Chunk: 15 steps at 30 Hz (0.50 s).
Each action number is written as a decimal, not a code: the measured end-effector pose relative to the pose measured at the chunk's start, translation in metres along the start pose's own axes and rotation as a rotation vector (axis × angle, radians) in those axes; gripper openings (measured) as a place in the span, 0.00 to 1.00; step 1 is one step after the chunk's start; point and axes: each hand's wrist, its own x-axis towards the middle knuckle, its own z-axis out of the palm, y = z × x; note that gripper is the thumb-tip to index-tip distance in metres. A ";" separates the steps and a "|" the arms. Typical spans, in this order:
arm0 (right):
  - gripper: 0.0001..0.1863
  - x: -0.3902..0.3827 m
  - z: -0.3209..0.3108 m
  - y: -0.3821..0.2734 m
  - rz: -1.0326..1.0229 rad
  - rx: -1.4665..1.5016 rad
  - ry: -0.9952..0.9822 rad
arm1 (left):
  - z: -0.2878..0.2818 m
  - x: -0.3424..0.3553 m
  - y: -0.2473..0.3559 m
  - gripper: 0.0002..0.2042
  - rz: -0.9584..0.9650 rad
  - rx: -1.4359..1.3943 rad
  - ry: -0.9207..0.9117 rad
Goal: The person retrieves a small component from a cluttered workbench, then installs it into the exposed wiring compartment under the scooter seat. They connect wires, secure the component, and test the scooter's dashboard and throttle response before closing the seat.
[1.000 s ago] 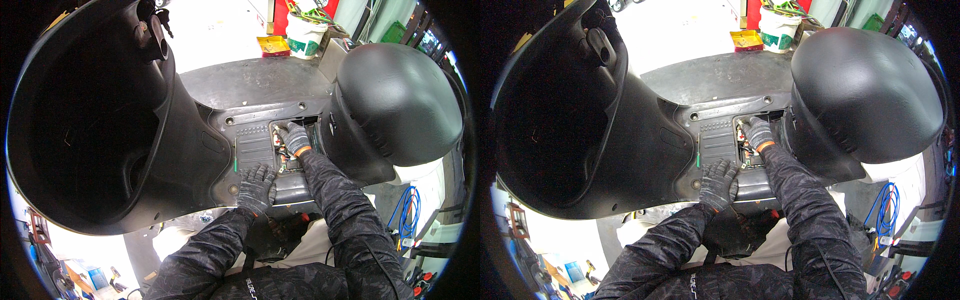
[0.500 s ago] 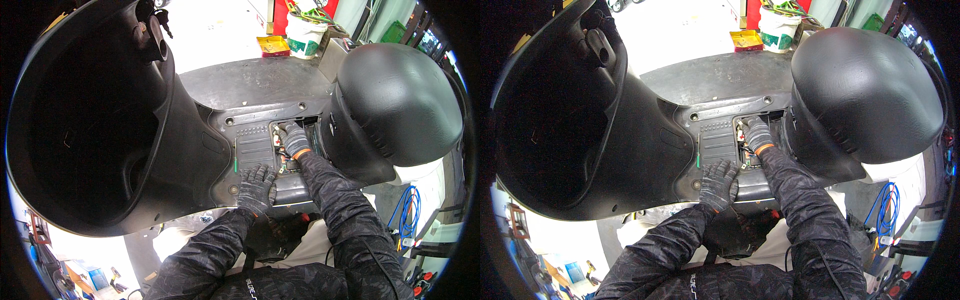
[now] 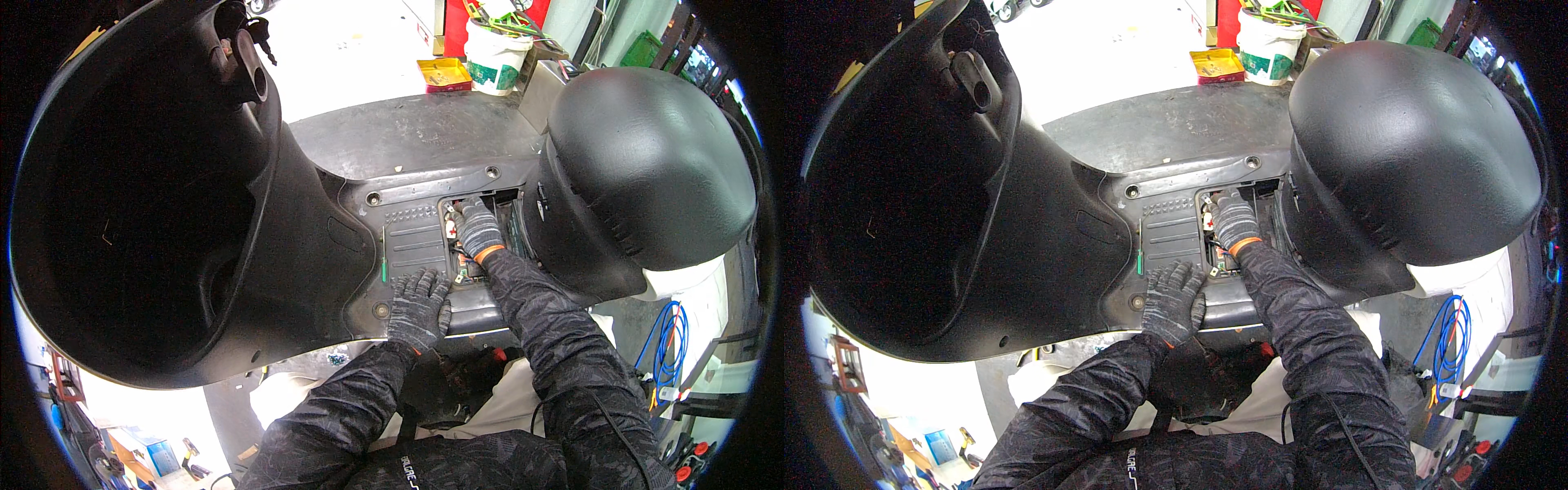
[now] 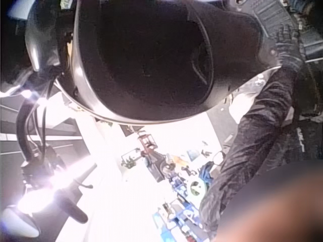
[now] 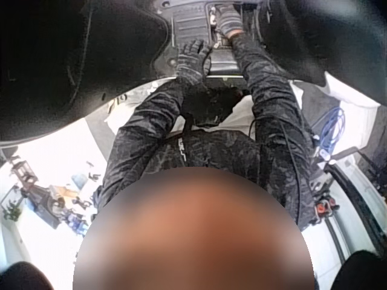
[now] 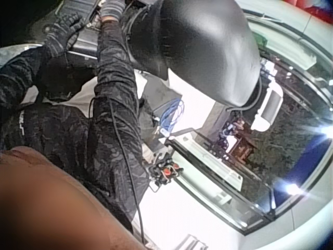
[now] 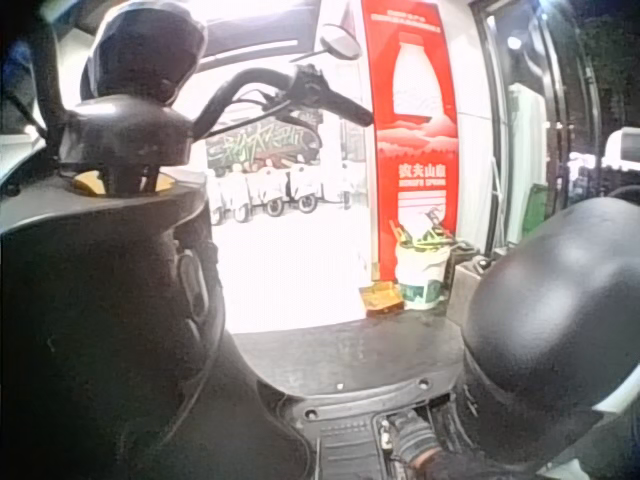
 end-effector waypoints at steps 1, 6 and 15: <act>0.13 0.000 -0.002 -0.002 -0.013 -0.016 -0.003 | 0.000 0.000 0.000 0.28 -0.004 0.001 -0.008; 0.13 -0.003 -0.004 -0.007 0.077 0.061 -0.019 | -0.001 0.001 0.000 0.27 -0.005 -0.001 -0.009; 0.14 -0.004 0.009 0.005 -0.012 0.018 0.035 | -0.002 0.001 0.001 0.27 0.006 0.023 -0.007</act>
